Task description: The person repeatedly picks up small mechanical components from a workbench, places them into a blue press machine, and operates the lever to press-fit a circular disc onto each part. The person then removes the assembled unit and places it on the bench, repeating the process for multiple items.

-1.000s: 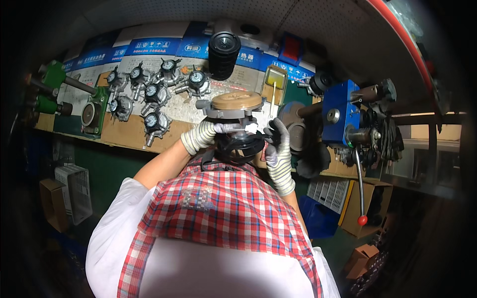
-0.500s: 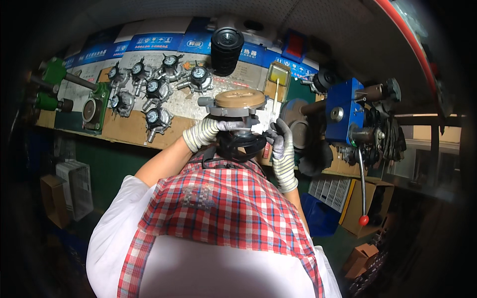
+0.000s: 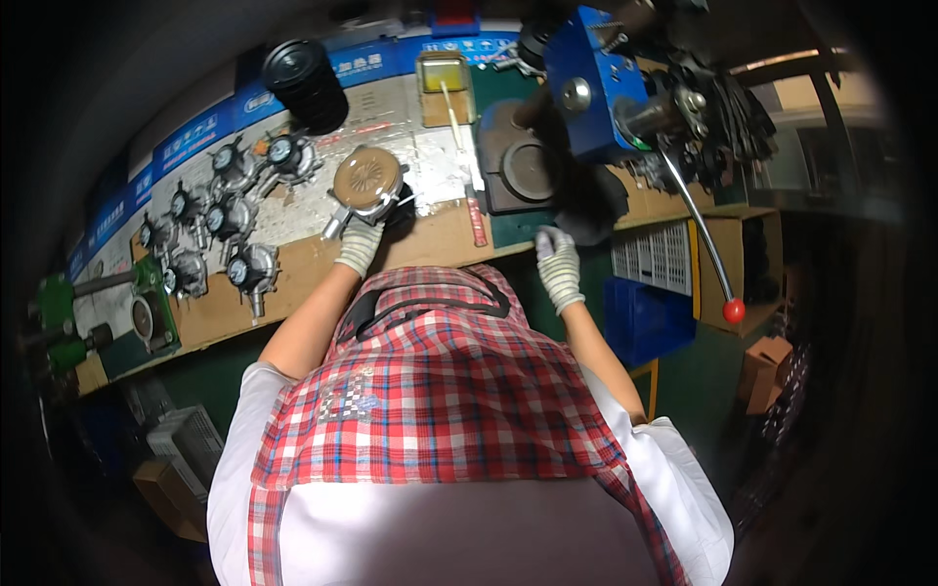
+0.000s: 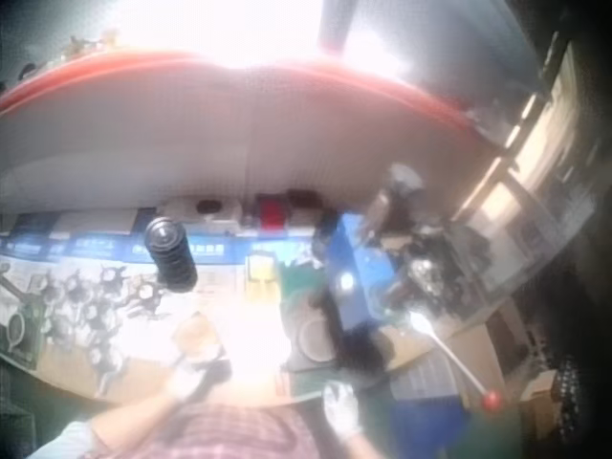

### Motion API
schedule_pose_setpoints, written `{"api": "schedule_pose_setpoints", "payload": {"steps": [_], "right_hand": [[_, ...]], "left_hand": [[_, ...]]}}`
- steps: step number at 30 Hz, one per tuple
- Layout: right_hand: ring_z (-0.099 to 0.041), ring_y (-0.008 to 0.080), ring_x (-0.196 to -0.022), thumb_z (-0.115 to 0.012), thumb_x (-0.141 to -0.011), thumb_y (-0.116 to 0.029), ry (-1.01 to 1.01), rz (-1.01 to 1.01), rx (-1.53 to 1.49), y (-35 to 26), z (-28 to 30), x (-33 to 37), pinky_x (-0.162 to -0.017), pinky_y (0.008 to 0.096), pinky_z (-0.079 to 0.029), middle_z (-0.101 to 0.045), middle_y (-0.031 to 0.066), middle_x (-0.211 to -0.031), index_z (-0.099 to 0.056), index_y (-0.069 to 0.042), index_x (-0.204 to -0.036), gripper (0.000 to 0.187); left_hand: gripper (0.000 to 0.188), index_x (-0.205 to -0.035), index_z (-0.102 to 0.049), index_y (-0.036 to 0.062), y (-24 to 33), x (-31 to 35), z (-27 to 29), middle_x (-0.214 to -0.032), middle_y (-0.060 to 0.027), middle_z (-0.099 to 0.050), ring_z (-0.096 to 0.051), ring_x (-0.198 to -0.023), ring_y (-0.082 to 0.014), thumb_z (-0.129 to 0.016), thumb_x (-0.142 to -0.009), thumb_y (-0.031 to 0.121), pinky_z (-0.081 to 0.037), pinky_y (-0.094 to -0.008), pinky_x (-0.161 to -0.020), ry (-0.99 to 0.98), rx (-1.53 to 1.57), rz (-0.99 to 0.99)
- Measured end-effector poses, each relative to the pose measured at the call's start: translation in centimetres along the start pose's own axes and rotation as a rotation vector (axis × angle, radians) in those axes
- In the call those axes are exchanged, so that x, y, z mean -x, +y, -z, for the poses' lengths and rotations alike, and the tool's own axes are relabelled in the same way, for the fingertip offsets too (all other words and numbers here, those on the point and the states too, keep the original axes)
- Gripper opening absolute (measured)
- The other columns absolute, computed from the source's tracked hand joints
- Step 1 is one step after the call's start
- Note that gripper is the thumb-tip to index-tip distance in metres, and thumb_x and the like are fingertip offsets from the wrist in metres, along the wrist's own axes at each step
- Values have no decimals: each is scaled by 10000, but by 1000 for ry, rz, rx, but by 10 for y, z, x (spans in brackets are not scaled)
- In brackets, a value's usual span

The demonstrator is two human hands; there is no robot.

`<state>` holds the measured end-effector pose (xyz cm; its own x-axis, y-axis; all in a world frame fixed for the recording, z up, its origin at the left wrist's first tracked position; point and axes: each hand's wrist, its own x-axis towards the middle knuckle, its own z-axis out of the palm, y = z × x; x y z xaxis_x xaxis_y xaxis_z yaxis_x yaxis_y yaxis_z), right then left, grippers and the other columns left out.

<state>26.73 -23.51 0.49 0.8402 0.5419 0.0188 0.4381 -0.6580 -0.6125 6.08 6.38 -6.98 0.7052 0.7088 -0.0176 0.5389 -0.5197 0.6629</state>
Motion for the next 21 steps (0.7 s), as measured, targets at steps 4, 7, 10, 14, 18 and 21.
{"api": "schedule_pose_setpoints", "payload": {"steps": [4, 7, 10, 14, 18, 21], "right_hand": [[-568, 366, -1026, -581, -876, -349, 306, -614, 38, 63, 34, -31, -901, 411, -448, -565, 216, -1149, -584, -51, -1158, 410], [-467, 361, -1215, -647, -779, -514, 103, -854, 264, 106, 47, -79, -991, 420, -419, -455, 193, -1327, -480, -64, -1317, 722], [-423, 356, -1262, -656, -776, -505, 1, -908, 335, 100, 43, -109, -1006, 435, -409, -423, 168, -1370, -475, -37, -1312, 734], [-549, 390, -1116, -651, -830, -391, 284, -819, -14, 147, 55, -122, -940, 348, -446, -525, 250, -1267, -452, 12, -1304, 653], [-594, 314, -995, -610, -888, -272, 660, -623, -308, 153, 85, -113, -859, 360, -485, -591, 218, -1126, -489, 34, -1226, 471], [-603, 226, -915, -606, -890, -185, 643, -673, -951, 119, 104, -80, -815, 345, -509, -610, 143, -1079, -521, -1, -1206, 375]], "left_hand": [[480, -1241, -493, 25, -1, 27, -29, -1176, -113, -592, -570, -1083, -218, -620, -862, 291, -472, -368, -892, -78, -66, 6], [467, -1245, -478, 25, 0, 40, -36, -1186, -122, -568, -556, -1091, -214, -614, -856, 245, -477, -359, -887, -75, -62, 20], [458, -1248, -462, 26, -3, 46, -31, -1195, -132, -544, -542, -1099, -210, -608, -850, 199, -483, -351, -882, -52, -6, 68], [454, -1252, -441, 28, -10, 44, -5, -1208, -145, -512, -523, -1109, -205, -600, -841, 138, -490, -340, -875, -29, 377, 279], [489, -1266, -406, 13, -19, 79, 28, -1267, -173, -437, -470, -1167, -219, -603, -823, 82, -485, -338, -892, 158, -276, -101], [400, -1210, -444, -15, -60, 106, 43, -1289, -207, -384, -457, -1131, -284, -571, -839, 62, -433, -374, -915, 479, 51, 41]]}}
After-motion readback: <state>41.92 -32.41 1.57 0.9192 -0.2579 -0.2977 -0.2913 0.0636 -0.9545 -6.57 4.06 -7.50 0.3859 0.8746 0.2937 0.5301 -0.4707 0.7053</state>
